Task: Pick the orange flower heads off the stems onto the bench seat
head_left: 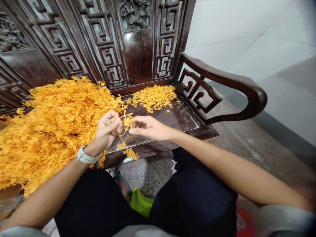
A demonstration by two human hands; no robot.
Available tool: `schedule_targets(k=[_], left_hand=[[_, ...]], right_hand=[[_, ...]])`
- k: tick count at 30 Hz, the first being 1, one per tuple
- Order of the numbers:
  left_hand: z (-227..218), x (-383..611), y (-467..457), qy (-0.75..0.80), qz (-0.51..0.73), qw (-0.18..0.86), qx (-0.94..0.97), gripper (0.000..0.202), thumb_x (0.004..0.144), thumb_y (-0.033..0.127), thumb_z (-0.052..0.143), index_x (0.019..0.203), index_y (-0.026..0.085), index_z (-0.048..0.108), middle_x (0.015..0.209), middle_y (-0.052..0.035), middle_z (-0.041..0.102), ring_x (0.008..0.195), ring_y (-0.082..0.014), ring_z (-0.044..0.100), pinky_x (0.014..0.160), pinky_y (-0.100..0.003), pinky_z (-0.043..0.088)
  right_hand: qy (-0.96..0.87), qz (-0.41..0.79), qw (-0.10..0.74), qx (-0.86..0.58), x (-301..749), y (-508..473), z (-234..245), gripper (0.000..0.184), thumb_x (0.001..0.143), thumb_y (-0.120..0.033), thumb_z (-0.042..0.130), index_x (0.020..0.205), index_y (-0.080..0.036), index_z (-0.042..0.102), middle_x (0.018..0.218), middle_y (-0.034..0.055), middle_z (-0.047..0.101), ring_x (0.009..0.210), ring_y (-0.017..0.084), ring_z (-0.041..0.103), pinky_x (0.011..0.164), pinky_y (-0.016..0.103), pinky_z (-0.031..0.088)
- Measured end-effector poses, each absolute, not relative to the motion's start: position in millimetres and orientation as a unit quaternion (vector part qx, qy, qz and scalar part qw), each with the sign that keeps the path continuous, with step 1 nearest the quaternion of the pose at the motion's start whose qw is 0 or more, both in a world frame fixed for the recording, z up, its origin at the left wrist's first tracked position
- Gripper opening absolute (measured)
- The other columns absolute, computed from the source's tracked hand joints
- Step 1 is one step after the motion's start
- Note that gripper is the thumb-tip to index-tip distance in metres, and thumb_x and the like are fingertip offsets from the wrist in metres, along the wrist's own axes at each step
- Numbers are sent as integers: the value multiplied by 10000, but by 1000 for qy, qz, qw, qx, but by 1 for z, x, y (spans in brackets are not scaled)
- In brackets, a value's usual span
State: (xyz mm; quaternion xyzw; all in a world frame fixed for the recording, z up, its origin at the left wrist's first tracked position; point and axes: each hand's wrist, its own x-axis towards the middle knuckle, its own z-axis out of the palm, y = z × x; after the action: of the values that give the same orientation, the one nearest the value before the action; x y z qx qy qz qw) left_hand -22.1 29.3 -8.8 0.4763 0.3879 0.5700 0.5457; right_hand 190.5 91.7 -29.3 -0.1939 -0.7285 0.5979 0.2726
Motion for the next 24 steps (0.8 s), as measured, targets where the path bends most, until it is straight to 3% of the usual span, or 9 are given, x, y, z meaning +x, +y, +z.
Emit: schedule_targets(k=[2, 8, 13, 16, 19, 24], left_hand=[[-12, -24, 33, 418, 547, 533, 492, 385, 835, 423, 870, 880, 215, 550, 552, 40, 582, 426, -62, 358, 450, -189, 256], [-25, -29, 38, 445, 479, 541, 529, 409, 892, 512, 829, 1082, 209, 629, 632, 22, 645, 476, -98, 498, 467, -213, 311], [-23, -30, 38, 466, 464, 473, 587, 405, 907, 554, 811, 882, 171, 682, 658, -25, 670, 565, -114, 553, 529, -234, 385], [-19, -28, 37, 481, 492, 427, 586, 418, 895, 536, 828, 774, 172, 662, 599, -8, 610, 524, -103, 493, 497, -240, 338], [-15, -19, 32, 480, 541, 442, 530, 343, 882, 436, 843, 762, 181, 648, 563, 10, 569, 474, -91, 439, 457, -234, 277], [-3, -19, 33, 494, 570, 513, 409, 172, 758, 57, 709, 733, 181, 593, 549, 36, 512, 445, -72, 425, 423, -185, 236]], right_hand=[[-697, 624, 311, -167, 183, 85, -26, 346, 932, -491, 785, 952, -155, 707, 832, -14, 613, 753, 115, 509, 732, 290, 424], [-684, 611, 340, -207, 177, 74, -20, 348, 924, -495, 790, 952, -151, 744, 906, 26, 683, 812, 139, 561, 794, 313, 441], [-734, 532, 347, -238, 181, 77, -24, 303, 983, -411, 699, 800, -172, 666, 810, 2, 579, 802, 151, 513, 795, 321, 413], [-765, 482, 361, -227, 182, 80, -19, 268, 961, -299, 681, 743, -186, 574, 919, 25, 549, 935, 177, 530, 892, 338, 428], [-770, 462, 377, -225, 180, 78, -13, 216, 948, -223, 633, 749, -188, 555, 1025, 47, 518, 1009, 191, 520, 958, 366, 433], [-769, 465, 372, -233, 171, 57, -14, 196, 936, -172, 611, 746, -186, 567, 1125, 76, 465, 1142, 222, 512, 1033, 417, 462]])
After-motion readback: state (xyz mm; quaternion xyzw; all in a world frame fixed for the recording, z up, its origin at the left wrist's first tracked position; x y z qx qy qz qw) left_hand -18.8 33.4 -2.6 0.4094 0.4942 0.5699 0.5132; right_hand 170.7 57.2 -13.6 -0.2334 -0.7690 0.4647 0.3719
